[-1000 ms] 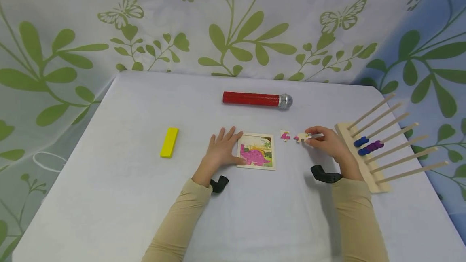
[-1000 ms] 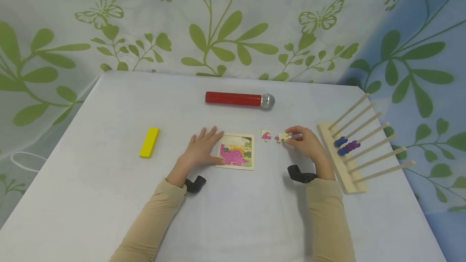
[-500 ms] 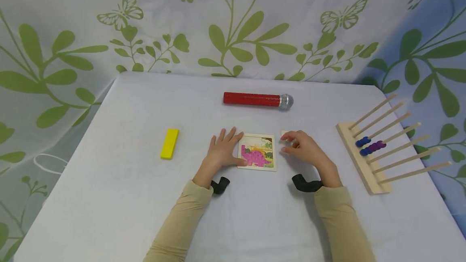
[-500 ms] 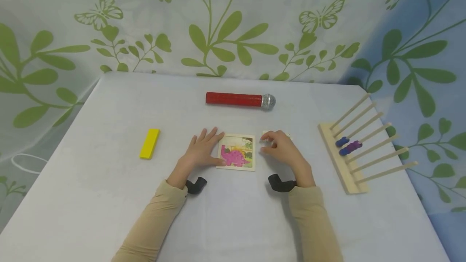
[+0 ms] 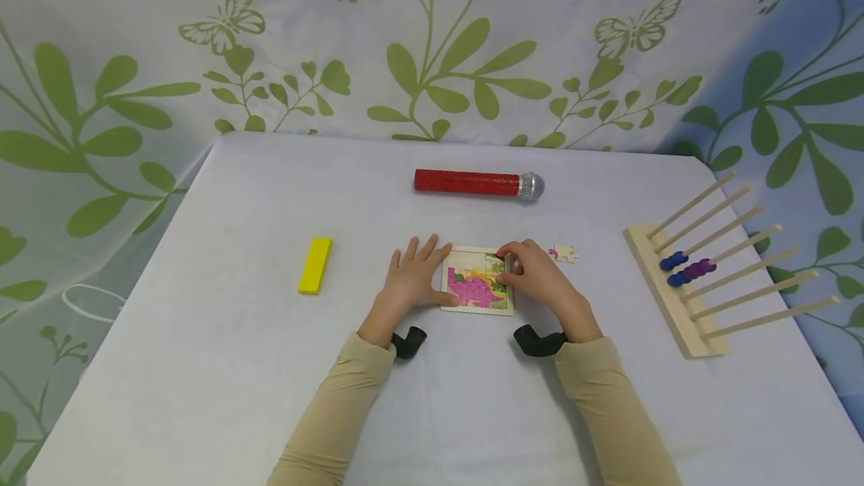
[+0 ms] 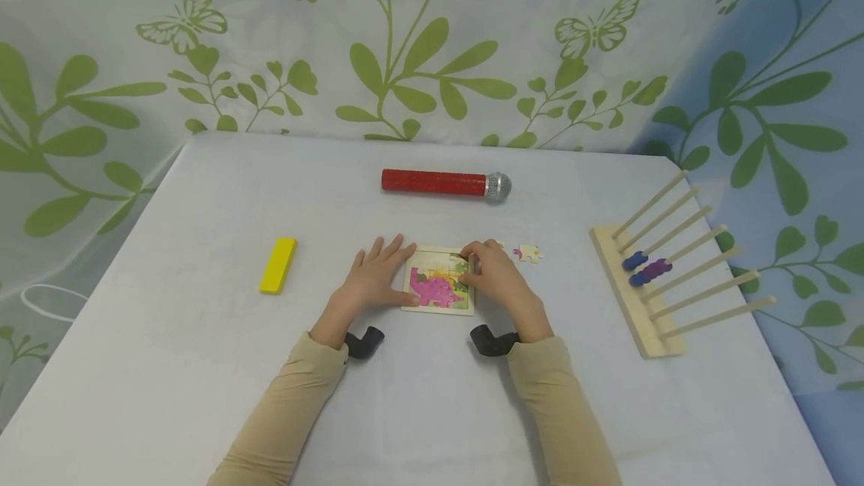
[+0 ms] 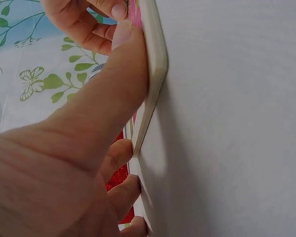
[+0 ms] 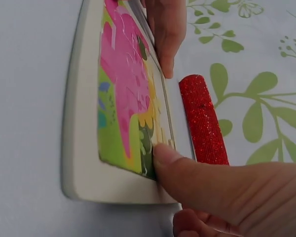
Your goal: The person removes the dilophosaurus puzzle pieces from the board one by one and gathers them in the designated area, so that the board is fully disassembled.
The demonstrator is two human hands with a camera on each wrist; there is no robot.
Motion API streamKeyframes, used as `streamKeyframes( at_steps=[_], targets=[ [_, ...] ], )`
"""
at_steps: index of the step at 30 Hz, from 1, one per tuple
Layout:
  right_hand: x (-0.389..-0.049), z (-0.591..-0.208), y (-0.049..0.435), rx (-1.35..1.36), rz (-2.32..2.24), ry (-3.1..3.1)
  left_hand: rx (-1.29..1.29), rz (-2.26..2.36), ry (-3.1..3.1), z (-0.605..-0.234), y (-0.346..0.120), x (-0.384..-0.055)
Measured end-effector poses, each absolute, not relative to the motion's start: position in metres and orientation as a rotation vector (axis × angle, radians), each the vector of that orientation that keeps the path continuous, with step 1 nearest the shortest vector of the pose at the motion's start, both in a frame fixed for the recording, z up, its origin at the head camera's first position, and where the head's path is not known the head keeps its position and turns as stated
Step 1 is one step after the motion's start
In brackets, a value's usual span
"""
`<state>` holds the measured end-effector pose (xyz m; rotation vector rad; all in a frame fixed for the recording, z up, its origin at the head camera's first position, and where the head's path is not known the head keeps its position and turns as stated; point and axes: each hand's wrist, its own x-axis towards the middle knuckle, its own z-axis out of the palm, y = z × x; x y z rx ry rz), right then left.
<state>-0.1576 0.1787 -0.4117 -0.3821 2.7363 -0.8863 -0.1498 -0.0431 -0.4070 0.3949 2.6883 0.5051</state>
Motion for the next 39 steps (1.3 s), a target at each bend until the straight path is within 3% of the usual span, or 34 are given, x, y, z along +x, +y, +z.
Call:
streamKeyframes(
  at_steps=[25,33,39],
  targets=[
    [-0.161,-0.409,0.176,-0.409,-0.940,2.770,0.402,0.499,2.687,-0.405,-0.045,-0.150],
    [-0.158,-0.406,0.231,-0.236,-1.189,2.689,0.401,0.534,2.687,-0.404,-0.044,-0.149],
    [-0.149,-0.400,0.286,-0.094,-1.133,2.753,0.400,0.519,2.695,-0.406,-0.044,-0.149]
  ],
)
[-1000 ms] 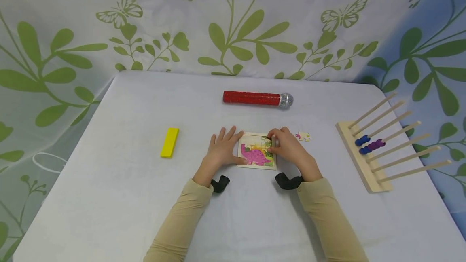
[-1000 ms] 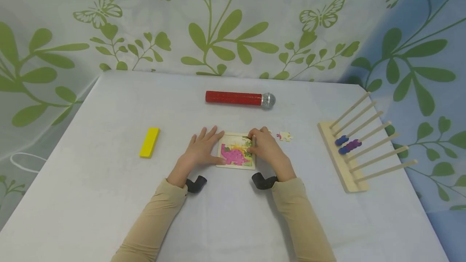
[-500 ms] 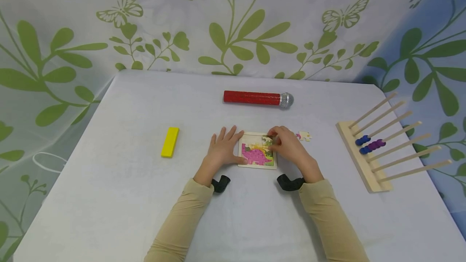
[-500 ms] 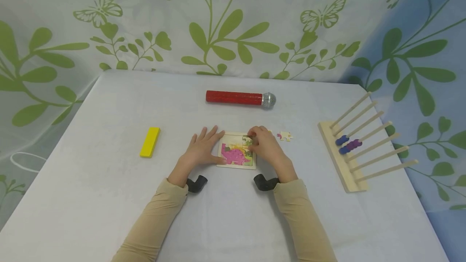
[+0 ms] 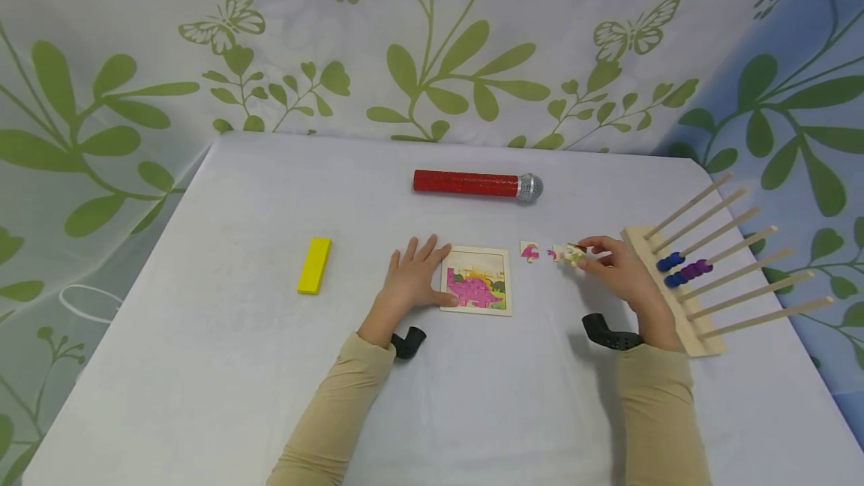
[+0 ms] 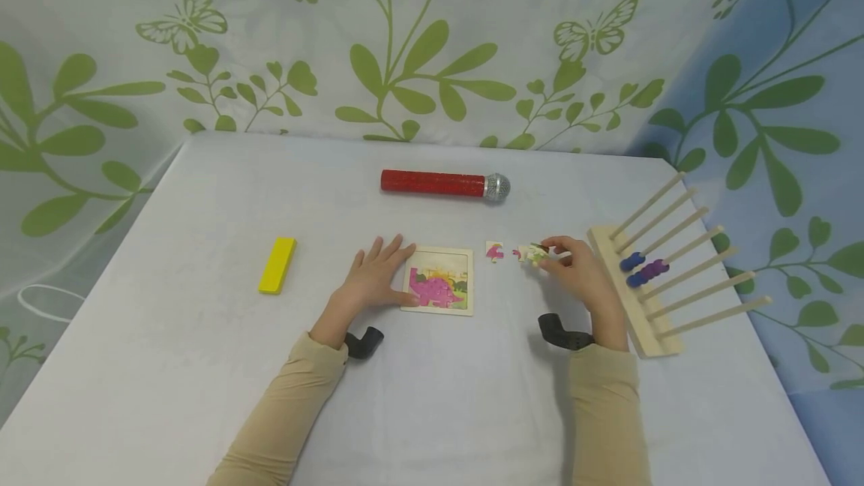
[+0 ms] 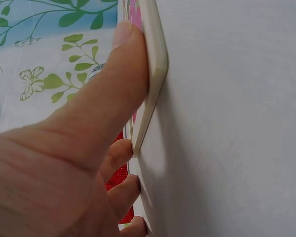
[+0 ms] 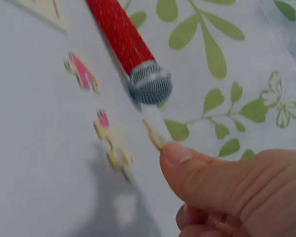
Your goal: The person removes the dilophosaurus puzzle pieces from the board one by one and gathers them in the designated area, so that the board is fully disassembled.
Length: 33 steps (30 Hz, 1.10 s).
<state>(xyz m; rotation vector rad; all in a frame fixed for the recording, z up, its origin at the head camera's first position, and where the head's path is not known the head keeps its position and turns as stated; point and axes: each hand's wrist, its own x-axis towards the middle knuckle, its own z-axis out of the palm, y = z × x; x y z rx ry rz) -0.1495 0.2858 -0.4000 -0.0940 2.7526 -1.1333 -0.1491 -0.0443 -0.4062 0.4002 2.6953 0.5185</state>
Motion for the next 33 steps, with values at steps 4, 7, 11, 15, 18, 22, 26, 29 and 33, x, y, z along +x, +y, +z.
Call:
streamKeyframes(
  at_steps=[4,7,11,15,18,22,26,29,33],
  targets=[
    [-0.148,-0.403,0.305,-0.065,-1.052,2.792,0.403,0.526,2.692,-0.406,-0.044,-0.150],
    [-0.150,-0.409,0.311,-0.079,-1.033,2.810,0.407,0.535,2.690,-0.406,-0.044,-0.150],
    [-0.152,-0.414,0.310,-0.077,-1.070,2.818,0.407,0.532,2.689,-0.406,-0.045,-0.150],
    [-0.152,-0.416,0.291,-0.104,-1.069,2.883,0.412,0.531,2.683,-0.403,-0.046,-0.150],
    [-0.150,-0.417,0.260,-0.185,-1.079,2.933,0.413,0.528,2.679,-0.401,-0.045,-0.150],
    [-0.144,-0.416,0.205,-0.379,-1.144,2.856,0.418,0.519,2.676,-0.401,-0.044,-0.151],
    [-0.139,-0.412,0.160,-0.590,-1.095,2.748,0.412,0.507,2.675,-0.401,-0.043,-0.151],
    [-0.138,-0.412,0.140,-0.663,-1.011,2.741,0.396,0.493,2.677,-0.401,-0.044,-0.151],
    [-0.137,-0.414,0.129,-0.629,-0.945,2.778,0.401,0.482,2.675,-0.402,-0.044,-0.152]
  ],
)
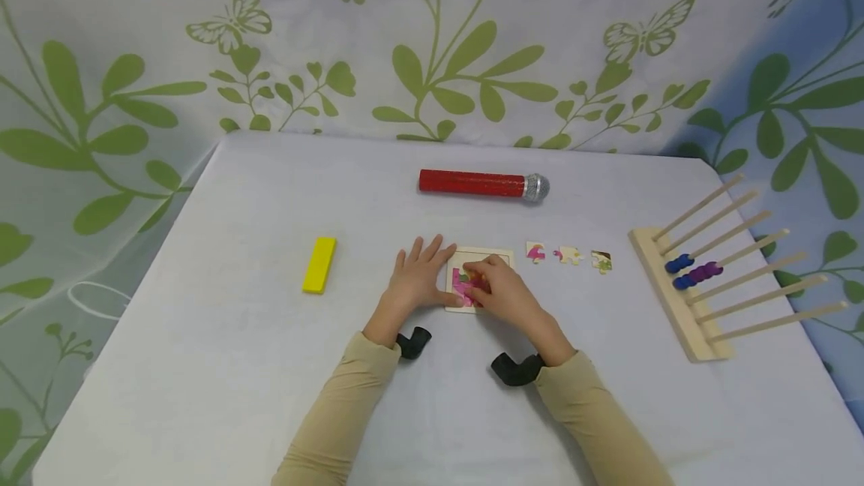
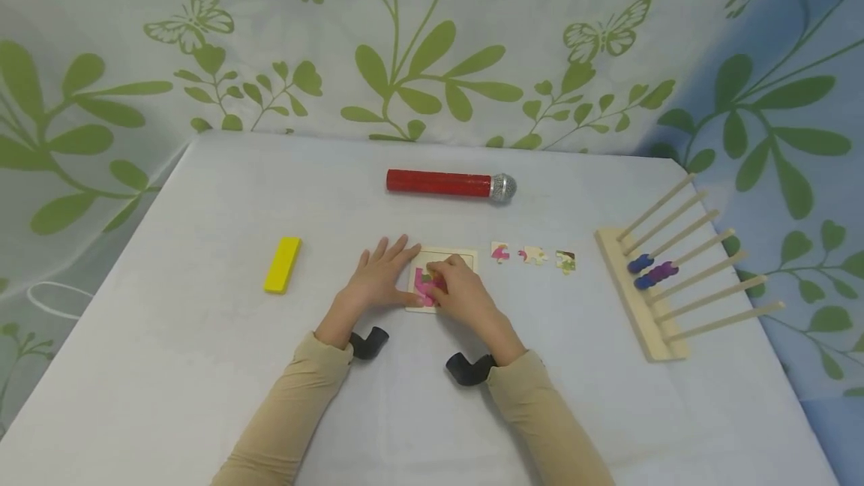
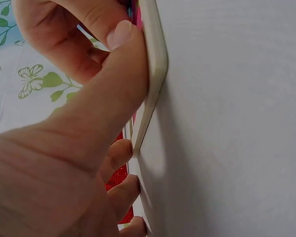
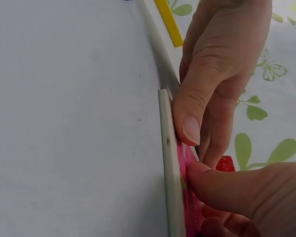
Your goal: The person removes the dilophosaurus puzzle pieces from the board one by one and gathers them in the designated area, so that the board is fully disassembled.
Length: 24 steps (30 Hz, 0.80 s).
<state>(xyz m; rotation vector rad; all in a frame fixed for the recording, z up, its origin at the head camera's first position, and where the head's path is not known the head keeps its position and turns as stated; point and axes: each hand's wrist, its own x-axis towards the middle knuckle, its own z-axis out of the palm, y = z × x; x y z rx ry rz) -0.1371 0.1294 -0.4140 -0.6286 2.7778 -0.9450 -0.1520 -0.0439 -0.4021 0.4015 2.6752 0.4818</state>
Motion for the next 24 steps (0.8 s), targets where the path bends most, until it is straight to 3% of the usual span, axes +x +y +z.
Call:
streamKeyframes(
  at_steps=[17,24],
  targets=[
    [-0.131,-0.417,0.126,-0.502,-1.060,2.841,0.407,0.508,2.674,-0.402,-0.044,-0.152],
    [-0.139,-0.407,0.173,-0.369,-1.186,2.643,0.400,0.532,2.677,-0.403,-0.044,-0.152]
  ],
)
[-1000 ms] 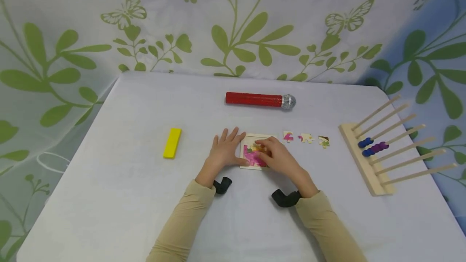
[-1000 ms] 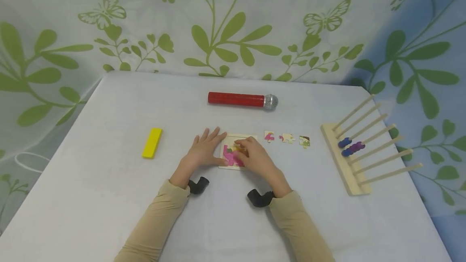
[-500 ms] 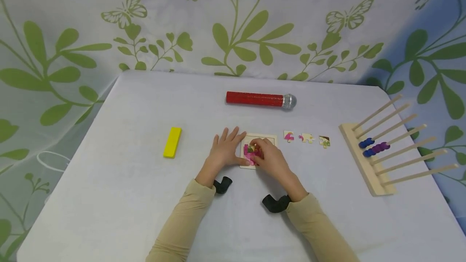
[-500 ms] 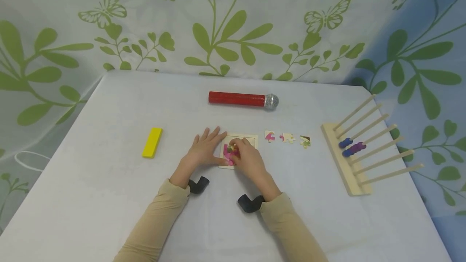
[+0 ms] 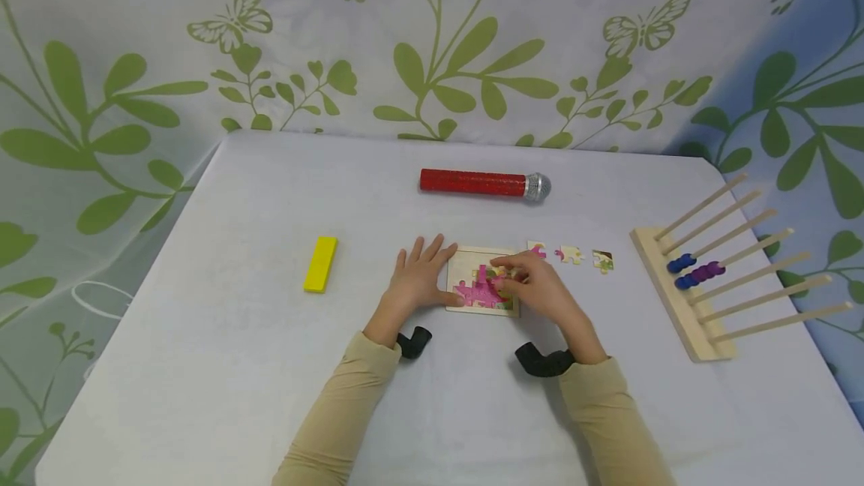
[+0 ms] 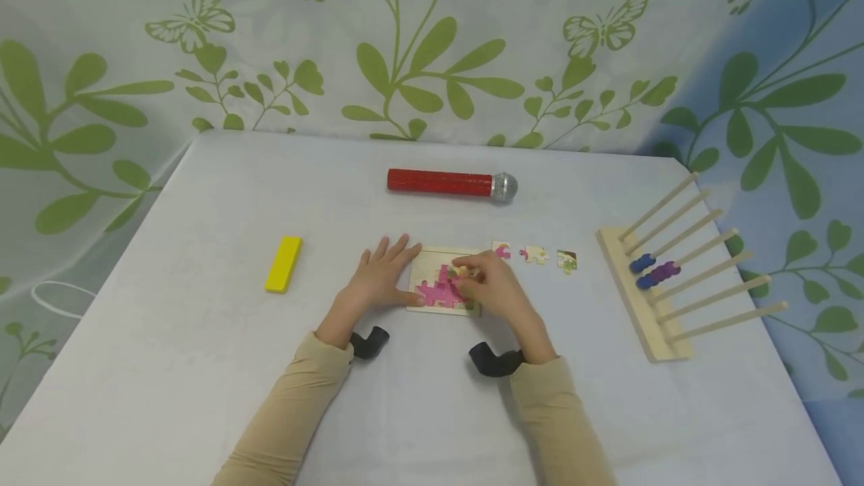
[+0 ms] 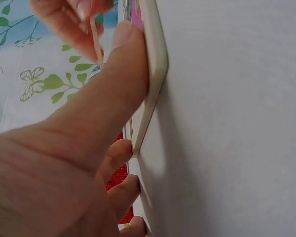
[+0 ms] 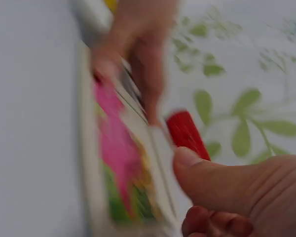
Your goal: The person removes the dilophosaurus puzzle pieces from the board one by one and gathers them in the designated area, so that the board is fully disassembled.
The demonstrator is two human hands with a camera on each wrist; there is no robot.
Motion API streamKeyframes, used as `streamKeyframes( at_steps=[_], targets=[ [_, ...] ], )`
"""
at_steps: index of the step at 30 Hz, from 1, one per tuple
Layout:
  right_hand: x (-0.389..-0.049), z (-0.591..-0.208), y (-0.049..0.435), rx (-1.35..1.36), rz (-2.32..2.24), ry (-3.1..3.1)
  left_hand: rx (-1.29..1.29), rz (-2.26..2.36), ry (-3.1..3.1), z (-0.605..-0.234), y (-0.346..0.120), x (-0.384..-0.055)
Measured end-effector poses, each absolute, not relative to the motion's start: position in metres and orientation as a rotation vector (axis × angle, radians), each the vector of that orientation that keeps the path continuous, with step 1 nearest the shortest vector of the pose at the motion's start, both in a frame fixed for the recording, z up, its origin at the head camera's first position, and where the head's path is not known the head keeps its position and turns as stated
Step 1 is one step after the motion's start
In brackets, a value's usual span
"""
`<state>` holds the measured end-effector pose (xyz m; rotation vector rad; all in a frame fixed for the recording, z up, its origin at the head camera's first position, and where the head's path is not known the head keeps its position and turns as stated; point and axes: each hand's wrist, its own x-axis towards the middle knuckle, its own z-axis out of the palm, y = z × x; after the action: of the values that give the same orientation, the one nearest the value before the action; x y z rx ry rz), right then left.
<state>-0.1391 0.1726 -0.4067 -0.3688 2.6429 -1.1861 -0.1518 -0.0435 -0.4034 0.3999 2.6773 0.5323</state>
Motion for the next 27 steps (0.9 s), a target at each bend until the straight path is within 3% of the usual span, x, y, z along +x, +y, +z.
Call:
streamKeyframes(
  at_steps=[6,12,18,27],
  targets=[
    [-0.142,-0.406,0.226,-0.217,-1.133,2.615,0.389,0.548,2.674,-0.402,-0.043,-0.152],
    [-0.145,-0.411,0.243,-0.176,-1.150,2.605,0.386,0.559,2.670,-0.401,-0.043,-0.151],
    [-0.146,-0.410,0.226,-0.201,-1.207,2.612,0.388,0.551,2.680,-0.402,-0.043,-0.151],
    [-0.135,-0.413,0.170,-0.498,-1.130,2.645,0.390,0.519,2.685,-0.404,-0.042,-0.151]
  ],
)
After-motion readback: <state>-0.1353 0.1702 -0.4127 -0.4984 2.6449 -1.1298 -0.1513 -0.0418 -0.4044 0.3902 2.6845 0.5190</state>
